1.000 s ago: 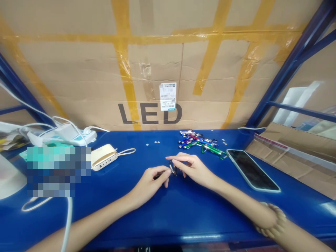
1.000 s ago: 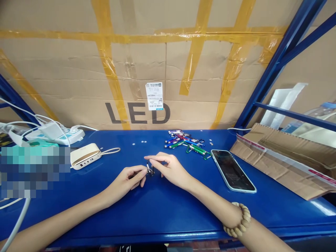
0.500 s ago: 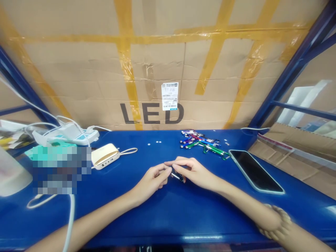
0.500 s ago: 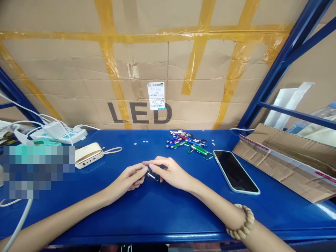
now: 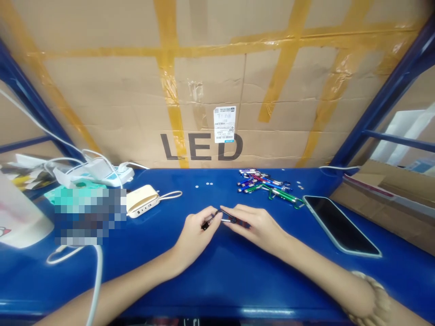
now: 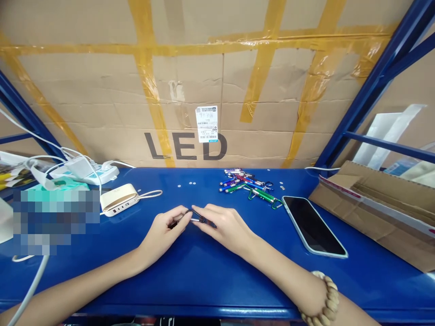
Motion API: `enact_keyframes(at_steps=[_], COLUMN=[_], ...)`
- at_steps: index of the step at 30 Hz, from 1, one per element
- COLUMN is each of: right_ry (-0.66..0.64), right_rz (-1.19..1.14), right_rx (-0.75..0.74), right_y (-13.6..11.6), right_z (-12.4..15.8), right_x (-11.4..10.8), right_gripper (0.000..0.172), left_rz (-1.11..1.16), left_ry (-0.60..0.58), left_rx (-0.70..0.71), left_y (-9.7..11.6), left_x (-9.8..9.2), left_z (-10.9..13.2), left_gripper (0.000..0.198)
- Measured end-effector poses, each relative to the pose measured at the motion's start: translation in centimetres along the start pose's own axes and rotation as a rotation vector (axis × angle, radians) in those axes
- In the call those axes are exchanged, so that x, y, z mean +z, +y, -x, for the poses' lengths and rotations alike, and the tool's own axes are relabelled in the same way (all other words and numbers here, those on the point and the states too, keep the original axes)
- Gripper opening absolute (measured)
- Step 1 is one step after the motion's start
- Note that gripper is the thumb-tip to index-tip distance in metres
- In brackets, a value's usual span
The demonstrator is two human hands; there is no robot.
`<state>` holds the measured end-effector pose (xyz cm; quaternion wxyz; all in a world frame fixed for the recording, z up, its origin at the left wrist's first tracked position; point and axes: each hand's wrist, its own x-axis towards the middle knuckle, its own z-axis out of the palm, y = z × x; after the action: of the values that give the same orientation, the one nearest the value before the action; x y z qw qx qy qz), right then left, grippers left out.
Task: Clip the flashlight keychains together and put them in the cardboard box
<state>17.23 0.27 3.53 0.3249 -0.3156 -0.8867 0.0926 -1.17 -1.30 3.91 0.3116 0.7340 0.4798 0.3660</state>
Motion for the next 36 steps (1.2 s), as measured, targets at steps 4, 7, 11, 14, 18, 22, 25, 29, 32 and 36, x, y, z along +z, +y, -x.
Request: enact_keyframes(at_steps=[4,7,11,14,18,22,25,29,32,36], right_ry=[0.053,0.076,0.072,0.014,-0.045,-0.067,-0.063,-0.011,0.028,0.081], right_rz=[0.156,0.275,0.402,0.339,0.263,0.207,0.193,0.181,0.216,0.273], right_rx=[-0.096,-0.154,-0.18,-0.132,-0.084,-0.086,-0.091,-0.095,-0.106,-0.127], right_y=[-0.32,-0.52,-0.4,-0.16,-0.03,-0.08,-0.13,-0.28,-0.42,-0.39], right_z=[0.03,-0.02,-0.12,-0.14,-0.08,-0.04,-0.04,-0.02,0.0,0.03], right_x=[0.12,0.37,0.5,0.41,0.4,0.44,0.46,0.57,0.73,0.99], right_gripper=[0.035,0.034,0.034,0.036,0.038,0.033,0.03,0.029,0.029,0.029], left_rz=[-0.089,-0.098,-0.043,-0.002,0.008,-0.016,-0.027,-0.024,-0.019,-0.017], left_ry=[0.037,0.013,-0.066,-0.096,-0.062,-0.066,-0.077,-0.064,-0.064,-0.071], left_rx=[0.056,0.039,0.029,0.006,-0.036,-0.004,0.019,0.027,0.038,0.026], left_y=[-0.5,-0.75,-0.56,-0.31,-0.29,-0.57,-0.69,-0.69,-0.74,-0.61], left_x=[0.29,0.32,0.04,-0.12,-0.12,-0.05,0.04,0.16,0.23,0.27], left_z=[0.17,0.25,0.17,0.12,0.12,0.17,0.24,0.3,0.33,0.47], left_gripper=[0.03,0.032,0.034,0.035,0.037,0.037,0.036,0.032,0.03,0.029])
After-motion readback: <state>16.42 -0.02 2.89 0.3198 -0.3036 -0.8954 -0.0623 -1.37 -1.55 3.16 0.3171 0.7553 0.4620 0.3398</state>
